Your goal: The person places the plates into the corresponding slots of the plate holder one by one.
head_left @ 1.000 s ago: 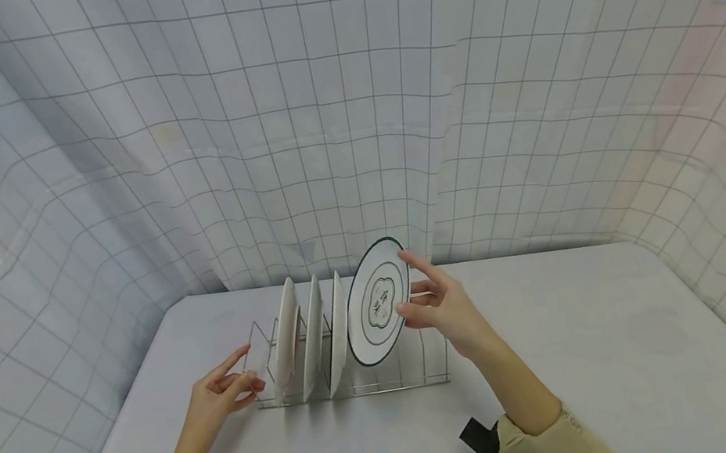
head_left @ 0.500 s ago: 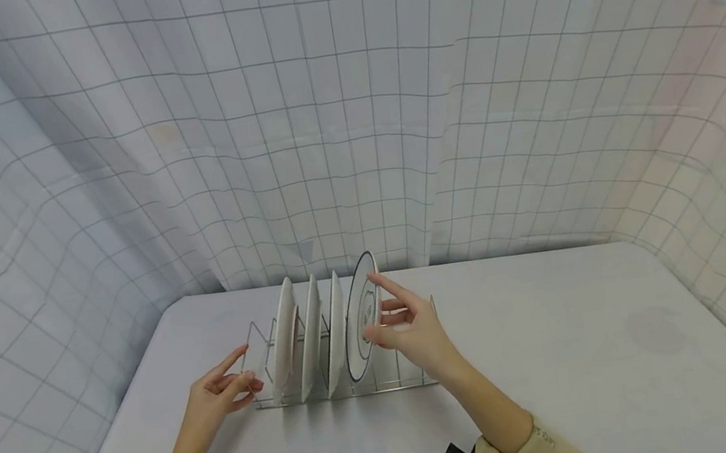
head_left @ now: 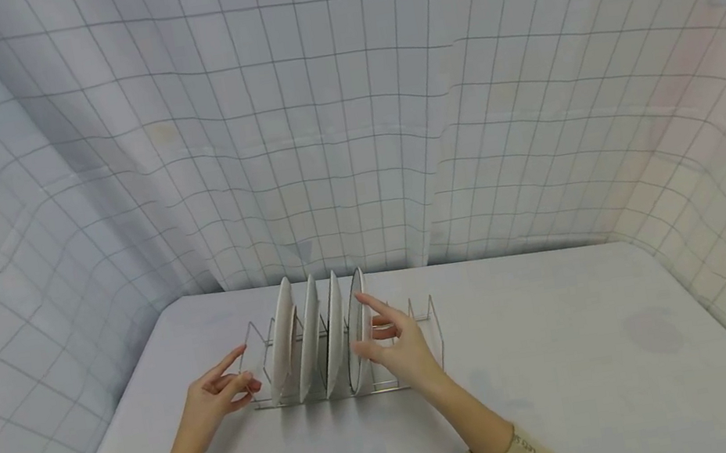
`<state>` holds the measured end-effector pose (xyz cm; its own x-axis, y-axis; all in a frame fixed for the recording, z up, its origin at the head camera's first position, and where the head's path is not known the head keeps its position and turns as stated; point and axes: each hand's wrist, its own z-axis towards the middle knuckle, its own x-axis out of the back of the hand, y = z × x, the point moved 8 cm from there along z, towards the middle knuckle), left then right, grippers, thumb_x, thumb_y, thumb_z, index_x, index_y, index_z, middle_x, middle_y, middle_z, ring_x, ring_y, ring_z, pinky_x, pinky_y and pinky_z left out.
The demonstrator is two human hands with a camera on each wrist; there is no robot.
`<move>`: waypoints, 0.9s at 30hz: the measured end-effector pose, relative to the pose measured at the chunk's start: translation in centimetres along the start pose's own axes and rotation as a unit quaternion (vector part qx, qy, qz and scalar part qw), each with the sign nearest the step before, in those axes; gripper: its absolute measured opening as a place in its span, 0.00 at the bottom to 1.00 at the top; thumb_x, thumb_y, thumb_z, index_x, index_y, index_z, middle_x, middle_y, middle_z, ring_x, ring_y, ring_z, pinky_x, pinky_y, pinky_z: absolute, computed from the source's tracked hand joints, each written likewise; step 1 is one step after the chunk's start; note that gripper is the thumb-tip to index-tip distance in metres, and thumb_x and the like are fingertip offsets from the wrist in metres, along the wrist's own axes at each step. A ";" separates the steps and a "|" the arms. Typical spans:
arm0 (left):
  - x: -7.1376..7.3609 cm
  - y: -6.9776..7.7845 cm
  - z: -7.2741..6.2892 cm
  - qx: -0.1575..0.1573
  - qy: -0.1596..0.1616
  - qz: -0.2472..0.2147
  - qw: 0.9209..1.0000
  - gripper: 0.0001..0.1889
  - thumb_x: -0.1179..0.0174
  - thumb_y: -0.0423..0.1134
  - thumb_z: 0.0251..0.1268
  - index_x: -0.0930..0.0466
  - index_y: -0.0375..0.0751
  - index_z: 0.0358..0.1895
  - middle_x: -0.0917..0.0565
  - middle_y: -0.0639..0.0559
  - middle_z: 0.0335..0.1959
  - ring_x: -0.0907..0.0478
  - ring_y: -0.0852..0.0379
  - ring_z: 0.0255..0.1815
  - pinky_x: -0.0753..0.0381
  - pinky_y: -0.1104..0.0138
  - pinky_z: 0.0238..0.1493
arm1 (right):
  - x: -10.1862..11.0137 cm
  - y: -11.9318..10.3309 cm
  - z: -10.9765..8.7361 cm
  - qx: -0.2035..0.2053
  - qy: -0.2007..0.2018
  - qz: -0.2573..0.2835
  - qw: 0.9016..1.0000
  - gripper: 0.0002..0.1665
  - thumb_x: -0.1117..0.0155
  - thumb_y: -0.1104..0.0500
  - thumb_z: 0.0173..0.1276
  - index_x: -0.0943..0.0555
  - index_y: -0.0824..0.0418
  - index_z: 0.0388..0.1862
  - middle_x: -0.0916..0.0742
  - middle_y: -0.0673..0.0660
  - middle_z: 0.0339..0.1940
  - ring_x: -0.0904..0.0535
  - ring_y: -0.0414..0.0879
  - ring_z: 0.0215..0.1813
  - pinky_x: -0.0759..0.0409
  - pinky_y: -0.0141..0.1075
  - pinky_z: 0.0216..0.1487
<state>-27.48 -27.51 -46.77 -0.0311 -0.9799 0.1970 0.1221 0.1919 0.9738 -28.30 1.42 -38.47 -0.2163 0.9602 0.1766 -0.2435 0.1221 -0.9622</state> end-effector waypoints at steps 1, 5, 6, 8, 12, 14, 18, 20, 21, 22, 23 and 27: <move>0.0 0.0 0.0 -0.001 0.001 -0.001 1.000 0.29 0.45 0.37 0.65 0.42 0.34 0.67 0.15 0.55 0.30 0.18 0.61 0.35 0.19 0.68 0.38 | 0.0 -0.5 -0.2 0.006 0.001 -0.006 1.000 0.37 0.31 0.63 0.55 0.30 0.51 0.64 0.25 0.62 0.52 0.27 0.55 0.47 0.21 0.36 0.38; 0.1 0.0 0.0 -0.001 0.001 0.000 1.000 0.29 0.45 0.36 0.65 0.42 0.33 0.67 0.15 0.56 0.30 0.18 0.61 0.35 0.19 0.69 0.38 | -0.1 -1.9 -0.8 0.030 -0.001 -0.030 0.999 0.37 0.32 0.64 0.55 0.32 0.57 0.65 0.25 0.66 0.50 0.25 0.57 0.47 0.22 0.42 0.41; 0.1 0.0 -0.1 -0.001 0.000 0.000 1.000 0.29 0.46 0.36 0.65 0.42 0.33 0.67 0.15 0.56 0.30 0.18 0.61 0.35 0.19 0.69 0.39 | -0.1 -1.8 -0.8 0.037 -0.003 -0.038 0.999 0.37 0.32 0.64 0.55 0.32 0.56 0.65 0.25 0.66 0.49 0.24 0.57 0.47 0.22 0.43 0.41; 0.0 0.0 -0.1 0.000 0.000 -0.001 1.000 0.29 0.45 0.36 0.65 0.43 0.33 0.67 0.15 0.57 0.30 0.18 0.61 0.35 0.19 0.69 0.38 | -0.1 -1.3 -0.7 0.045 -0.010 -0.052 0.998 0.38 0.32 0.61 0.56 0.33 0.54 0.66 0.25 0.64 0.50 0.24 0.56 0.48 0.22 0.44 0.42; -0.1 0.2 -0.1 0.001 -0.001 -0.003 1.000 0.29 0.45 0.37 0.65 0.43 0.33 0.67 0.15 0.57 0.30 0.18 0.61 0.35 0.19 0.68 0.38 | 0.5 0.2 -0.3 0.042 -0.015 -0.045 0.998 0.39 0.32 0.56 0.58 0.36 0.46 0.68 0.24 0.61 0.53 0.23 0.53 0.50 0.20 0.40 0.42; -0.2 0.2 0.0 0.001 0.000 -0.003 1.000 0.29 0.45 0.37 0.65 0.42 0.34 0.67 0.15 0.56 0.30 0.18 0.61 0.35 0.19 0.68 0.38 | 1.3 0.4 -0.4 0.046 0.003 -0.026 0.999 0.37 0.33 0.57 0.59 0.35 0.47 0.67 0.25 0.61 0.54 0.23 0.54 0.51 0.20 0.39 0.43; -0.2 0.3 -0.1 0.001 0.001 0.001 1.000 0.29 0.45 0.37 0.65 0.42 0.34 0.67 0.15 0.56 0.29 0.18 0.61 0.34 0.19 0.69 0.38 | 4.0 0.5 -1.1 0.084 0.089 -0.014 0.992 0.31 0.33 0.62 0.58 0.29 0.56 0.62 0.24 0.63 0.52 0.24 0.57 0.50 0.19 0.36 0.44; -0.2 0.4 -0.1 0.001 0.003 0.003 1.000 0.29 0.45 0.37 0.65 0.42 0.33 0.67 0.15 0.56 0.29 0.18 0.62 0.34 0.19 0.69 0.37 | 5.4 0.7 -1.7 0.105 0.135 -0.036 0.985 0.29 0.32 0.65 0.57 0.27 0.60 0.59 0.24 0.63 0.50 0.24 0.57 0.48 0.20 0.36 0.45; -0.3 0.4 -0.1 0.002 0.002 0.004 1.000 0.30 0.45 0.37 0.65 0.42 0.32 0.67 0.15 0.56 0.29 0.18 0.62 0.34 0.19 0.69 0.37 | 6.1 1.0 -2.0 0.113 0.157 -0.056 0.980 0.28 0.32 0.66 0.56 0.26 0.62 0.57 0.23 0.63 0.48 0.24 0.57 0.47 0.19 0.36 0.45; -0.3 0.4 -0.1 0.002 0.002 0.005 1.000 0.30 0.45 0.37 0.65 0.43 0.32 0.67 0.15 0.56 0.30 0.18 0.62 0.34 0.19 0.69 0.38 | 6.7 1.2 -2.3 0.116 0.175 -0.071 0.975 0.28 0.31 0.67 0.55 0.26 0.63 0.56 0.23 0.64 0.47 0.24 0.57 0.45 0.19 0.37 0.45; -0.3 0.4 -0.2 0.004 0.004 0.005 1.000 0.30 0.45 0.38 0.65 0.43 0.32 0.67 0.15 0.57 0.30 0.18 0.62 0.34 0.19 0.69 0.38 | 7.2 1.5 -2.6 0.116 0.190 -0.087 0.971 0.28 0.31 0.68 0.53 0.25 0.64 0.55 0.23 0.64 0.45 0.24 0.57 0.44 0.19 0.38 0.45; -0.3 0.4 -0.3 0.006 0.008 0.008 1.000 0.29 0.45 0.39 0.65 0.42 0.34 0.67 0.15 0.57 0.30 0.19 0.63 0.35 0.19 0.69 0.38 | 8.1 3.0 -3.7 0.102 0.224 -0.165 0.955 0.27 0.28 0.67 0.50 0.23 0.67 0.51 0.22 0.63 0.39 0.22 0.54 0.38 0.19 0.40 0.42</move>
<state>-27.16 -27.17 -46.42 -0.0133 -0.9775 0.2103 0.1097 0.2076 0.9720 -27.29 10.52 -40.69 0.3197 0.8943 0.3130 -0.4169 0.4294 -0.8011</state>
